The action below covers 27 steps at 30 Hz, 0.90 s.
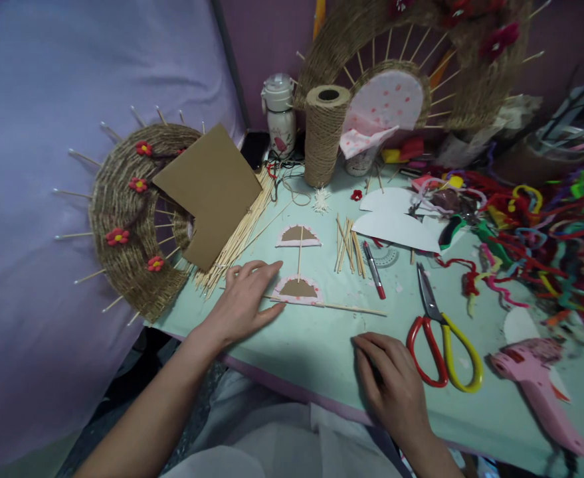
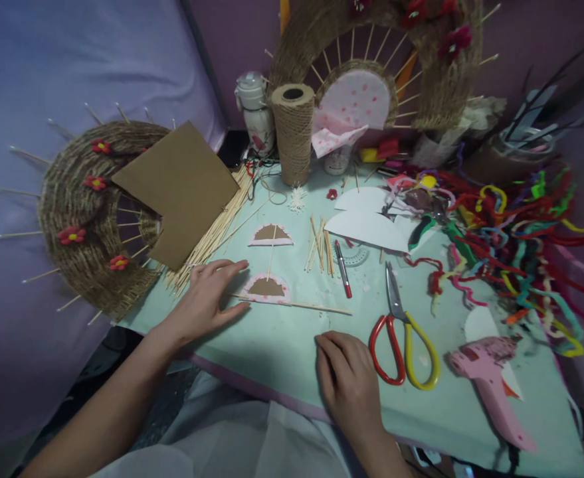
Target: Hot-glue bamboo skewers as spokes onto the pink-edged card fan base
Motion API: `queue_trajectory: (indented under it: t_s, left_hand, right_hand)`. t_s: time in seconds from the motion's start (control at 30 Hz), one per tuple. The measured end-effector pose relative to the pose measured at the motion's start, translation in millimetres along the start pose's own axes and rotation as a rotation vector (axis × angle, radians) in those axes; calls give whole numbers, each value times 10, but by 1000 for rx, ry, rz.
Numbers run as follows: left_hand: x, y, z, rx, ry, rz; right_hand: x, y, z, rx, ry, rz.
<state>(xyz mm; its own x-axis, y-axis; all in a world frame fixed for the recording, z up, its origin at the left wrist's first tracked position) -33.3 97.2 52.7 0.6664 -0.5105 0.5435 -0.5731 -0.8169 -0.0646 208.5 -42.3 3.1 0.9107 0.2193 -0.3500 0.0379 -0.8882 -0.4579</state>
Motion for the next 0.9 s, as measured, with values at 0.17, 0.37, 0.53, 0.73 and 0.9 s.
queue_trajectory:
  t_s: [0.17,0.37,0.53,0.73,0.9]
  left_hand:
    - [-25,50,-166,197,-65,17]
    - [-2,-120,-246,331,-35,19]
    - [190,-501,-154,240,24,19]
    - [492,-1144,107,-41,38,-14]
    - [464,-1688,302,-212,58,-227]
  right_hand:
    - [-4,6,-3,-6,4,-15]
    - [-11,-5,-4,-2,1,-13]
    - [-29,-36,-14,12,-2,-1]
    - [-29,-47,-1,31,12,2]
    - [-41,-41,1,41,28,-8]
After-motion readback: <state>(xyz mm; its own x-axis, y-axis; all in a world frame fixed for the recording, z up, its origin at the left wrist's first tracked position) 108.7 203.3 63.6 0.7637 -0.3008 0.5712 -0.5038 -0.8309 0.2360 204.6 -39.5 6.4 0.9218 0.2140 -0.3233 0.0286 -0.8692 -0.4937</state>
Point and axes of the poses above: each hand's wrist, its own y-axis away from the middle knuckle, its own z-axis out of the palm, x = y × z, the point moved 4 cm from there along -y, towards the middle knuckle, and after that the axes turned 14 degrees about y, right-handed, at the moved point
